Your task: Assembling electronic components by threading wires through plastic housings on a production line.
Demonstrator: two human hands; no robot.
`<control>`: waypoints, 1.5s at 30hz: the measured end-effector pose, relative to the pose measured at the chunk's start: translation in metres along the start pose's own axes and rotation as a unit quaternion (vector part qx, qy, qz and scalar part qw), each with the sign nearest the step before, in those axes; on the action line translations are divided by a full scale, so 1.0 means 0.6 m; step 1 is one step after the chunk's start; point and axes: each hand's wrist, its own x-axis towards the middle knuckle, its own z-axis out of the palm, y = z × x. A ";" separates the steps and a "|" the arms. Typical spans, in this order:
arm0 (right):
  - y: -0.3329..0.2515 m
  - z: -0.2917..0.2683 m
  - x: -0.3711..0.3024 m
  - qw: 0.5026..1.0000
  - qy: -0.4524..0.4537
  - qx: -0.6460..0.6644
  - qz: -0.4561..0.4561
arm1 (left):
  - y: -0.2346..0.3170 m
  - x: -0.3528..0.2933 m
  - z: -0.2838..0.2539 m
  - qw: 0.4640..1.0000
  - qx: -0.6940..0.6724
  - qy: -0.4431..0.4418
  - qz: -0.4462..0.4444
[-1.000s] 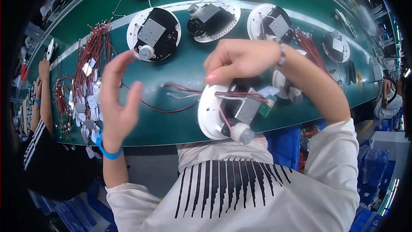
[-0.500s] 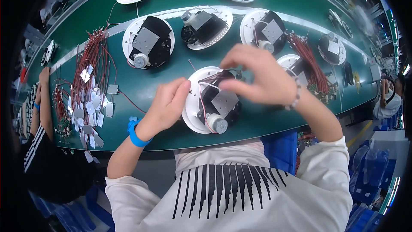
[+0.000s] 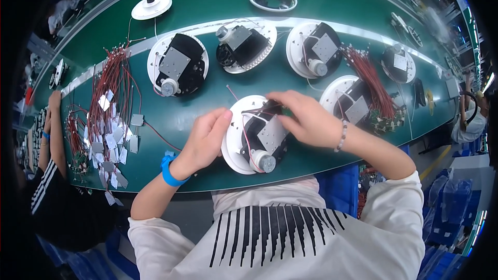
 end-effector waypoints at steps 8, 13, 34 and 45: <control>-0.026 -0.025 0.018 0.996 0.055 -0.048 -0.045 | 0.006 -0.008 -0.001 0.999 0.025 -0.006 -0.022; -0.058 -0.039 0.049 0.978 -0.051 -0.165 -0.119 | -0.012 0.015 -0.012 0.996 0.071 -0.013 0.050; -0.054 -0.024 0.113 0.991 -0.088 -0.009 -0.105 | -0.003 0.016 -0.027 0.983 -0.138 -0.114 -0.045; -0.106 -0.001 0.105 0.986 -0.132 0.001 -0.106 | -0.031 0.025 -0.025 0.992 0.018 -0.088 0.086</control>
